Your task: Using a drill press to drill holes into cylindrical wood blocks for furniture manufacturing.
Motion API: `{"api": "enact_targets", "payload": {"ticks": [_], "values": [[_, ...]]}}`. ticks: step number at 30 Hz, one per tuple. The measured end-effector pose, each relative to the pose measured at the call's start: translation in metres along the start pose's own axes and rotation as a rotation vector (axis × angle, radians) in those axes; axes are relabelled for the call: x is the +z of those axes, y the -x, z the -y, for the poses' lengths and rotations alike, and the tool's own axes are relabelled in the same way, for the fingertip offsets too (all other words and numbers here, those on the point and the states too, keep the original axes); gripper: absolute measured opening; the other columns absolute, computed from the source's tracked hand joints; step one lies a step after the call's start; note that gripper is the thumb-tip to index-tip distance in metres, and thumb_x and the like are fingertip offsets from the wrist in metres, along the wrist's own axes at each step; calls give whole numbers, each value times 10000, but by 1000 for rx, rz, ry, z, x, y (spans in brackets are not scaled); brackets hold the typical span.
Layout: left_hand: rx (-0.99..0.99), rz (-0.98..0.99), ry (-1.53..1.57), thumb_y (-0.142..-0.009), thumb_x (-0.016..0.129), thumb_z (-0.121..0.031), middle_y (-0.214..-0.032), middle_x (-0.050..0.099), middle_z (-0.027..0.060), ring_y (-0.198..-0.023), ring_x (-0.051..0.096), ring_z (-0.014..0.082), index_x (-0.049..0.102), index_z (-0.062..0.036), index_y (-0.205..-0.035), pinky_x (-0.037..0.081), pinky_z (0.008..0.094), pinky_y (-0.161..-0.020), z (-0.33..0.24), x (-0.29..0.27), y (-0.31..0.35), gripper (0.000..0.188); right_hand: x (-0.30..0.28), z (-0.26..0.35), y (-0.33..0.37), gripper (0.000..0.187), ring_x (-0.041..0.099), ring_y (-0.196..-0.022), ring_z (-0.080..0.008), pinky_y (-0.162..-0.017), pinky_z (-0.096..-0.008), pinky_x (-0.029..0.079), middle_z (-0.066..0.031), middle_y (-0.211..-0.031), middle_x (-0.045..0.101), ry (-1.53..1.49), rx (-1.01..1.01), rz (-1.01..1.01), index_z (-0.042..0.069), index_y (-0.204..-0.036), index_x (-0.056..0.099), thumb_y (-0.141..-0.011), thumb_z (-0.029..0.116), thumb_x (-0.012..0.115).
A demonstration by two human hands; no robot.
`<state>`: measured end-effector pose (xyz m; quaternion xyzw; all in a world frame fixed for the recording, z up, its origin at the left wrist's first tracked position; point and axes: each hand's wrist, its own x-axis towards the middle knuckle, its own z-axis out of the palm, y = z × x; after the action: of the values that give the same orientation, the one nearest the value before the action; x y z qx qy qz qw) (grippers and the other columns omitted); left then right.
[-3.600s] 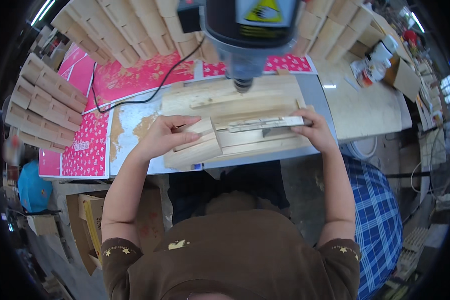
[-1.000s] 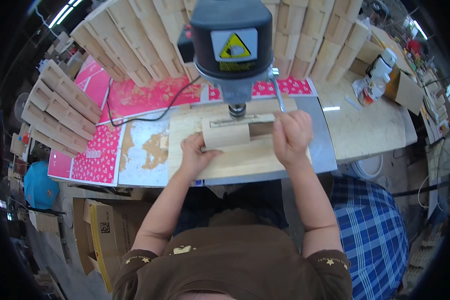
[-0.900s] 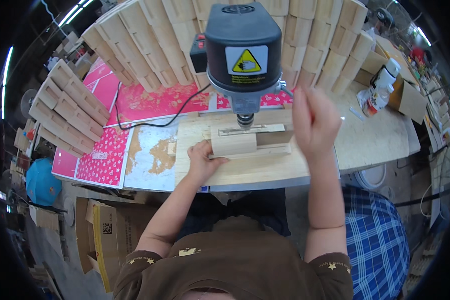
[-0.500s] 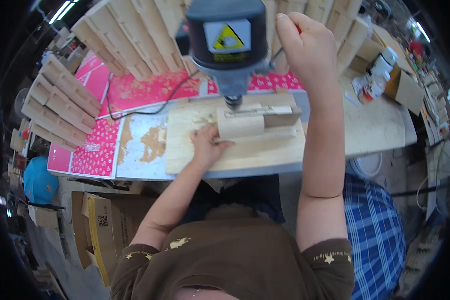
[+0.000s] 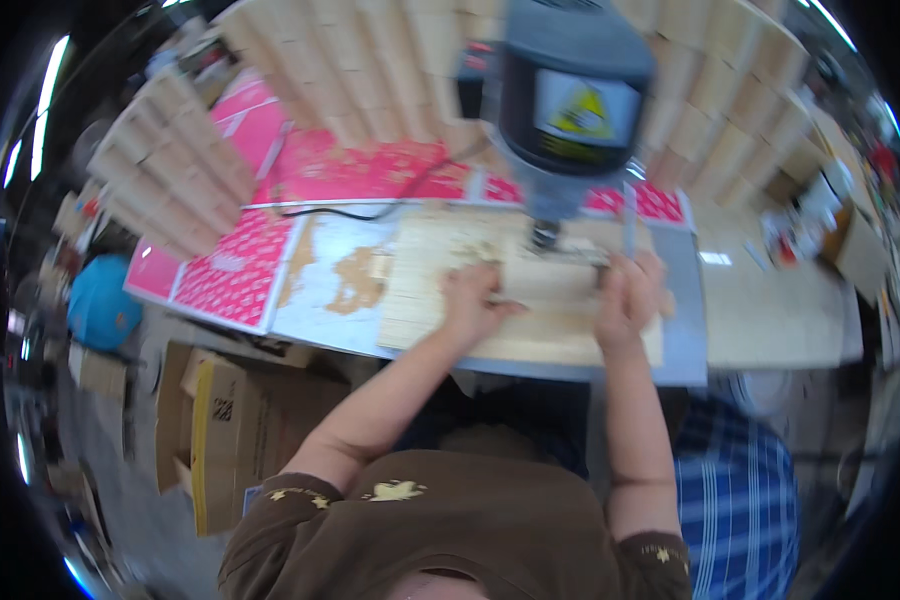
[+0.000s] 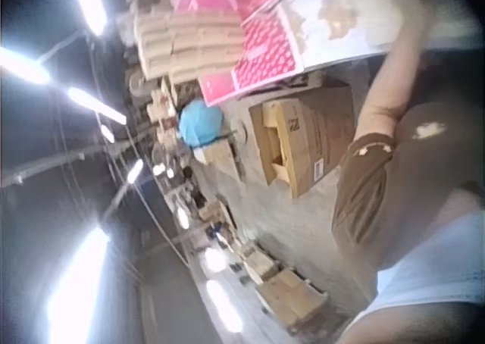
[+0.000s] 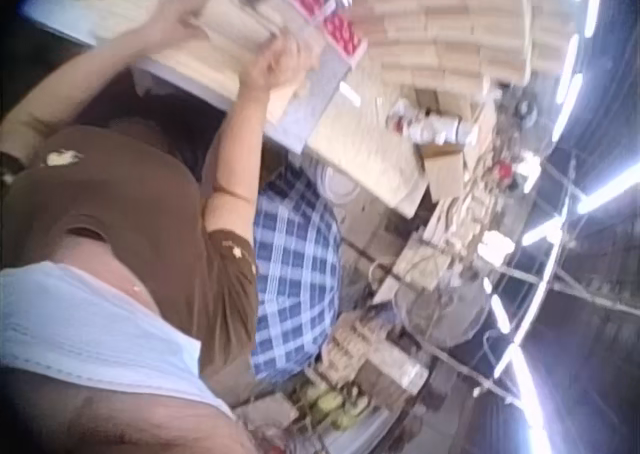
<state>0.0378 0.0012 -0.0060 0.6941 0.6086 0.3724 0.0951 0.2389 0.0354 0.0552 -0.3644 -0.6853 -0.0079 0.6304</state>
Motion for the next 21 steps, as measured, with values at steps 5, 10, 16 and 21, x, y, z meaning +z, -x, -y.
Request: {"api": "enact_targets", "payload": {"ticks": [5, 10, 16, 21], "values": [[21, -46, 52, -544, 789, -321, -832, 558, -1, -885, 523, 226, 604, -201, -1056, 274, 408, -810, -9, 3, 3, 558, -39, 20, -72, 167, 463, -610, -146, -611, -288, 393, -74, -626, 459, 112, 123, -10, -12, -761, 556, -879, 98, 515], [-26, -33, 69, -541, 790, -303, -798, 536, -11, -876, 525, 206, 601, -185, -1070, 268, 400, -807, -9, -3, 1, 574, 2, 21, -200, 299, 405, -624, -108, -603, -240, 365, -30, -645, 423, 194, 213, 163, -23, -822, 526, -926, 256, 497], [-127, 35, 122, -524, 809, -330, -788, 529, -10, -857, 525, 194, 637, -164, -982, 267, 381, -797, -13, -7, -8, 517, 0, -3, -167, 385, 482, -952, -163, -853, -286, 381, -117, -1003, 515, -70, 204, 156, 3, -1201, 492, -951, 288, 424], [8, -131, 209, -523, 815, -310, -788, 530, -1, -816, 526, 183, 633, -121, -898, 261, 369, -828, -8, 0, -7, 458, -43, -47, -51, 411, 502, -947, -318, -831, -387, 393, -168, -1047, 534, 335, 59, 773, 25, -1138, 505, -749, 76, 628]]}}
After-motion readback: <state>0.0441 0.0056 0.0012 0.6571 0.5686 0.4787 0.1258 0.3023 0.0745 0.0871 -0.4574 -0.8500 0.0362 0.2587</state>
